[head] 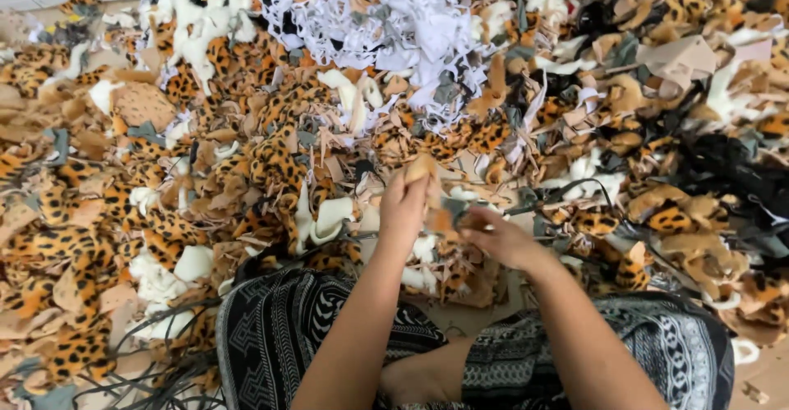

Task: Stuffing leopard-print fabric scraps into a cardboard box while sitting on the floor

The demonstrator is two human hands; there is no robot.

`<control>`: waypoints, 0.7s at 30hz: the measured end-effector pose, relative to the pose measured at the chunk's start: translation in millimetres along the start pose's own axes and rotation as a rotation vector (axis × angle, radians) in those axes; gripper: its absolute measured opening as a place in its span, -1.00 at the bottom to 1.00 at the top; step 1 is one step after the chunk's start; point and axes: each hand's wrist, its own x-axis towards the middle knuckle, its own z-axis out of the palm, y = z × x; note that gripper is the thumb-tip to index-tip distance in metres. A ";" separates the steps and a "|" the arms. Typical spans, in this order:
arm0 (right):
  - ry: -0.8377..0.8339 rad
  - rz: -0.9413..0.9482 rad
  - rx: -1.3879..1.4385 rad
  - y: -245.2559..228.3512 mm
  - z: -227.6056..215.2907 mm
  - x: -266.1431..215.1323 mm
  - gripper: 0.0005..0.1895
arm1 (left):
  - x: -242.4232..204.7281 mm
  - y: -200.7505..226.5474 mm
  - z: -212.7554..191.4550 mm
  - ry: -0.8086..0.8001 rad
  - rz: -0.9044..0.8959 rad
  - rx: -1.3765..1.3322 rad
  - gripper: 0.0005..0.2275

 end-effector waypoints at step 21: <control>0.394 -0.566 0.302 -47.8 10.6 -41.2 -0.58 | -24.6 -13.0 -36.9 -0.351 0.544 0.267 -0.60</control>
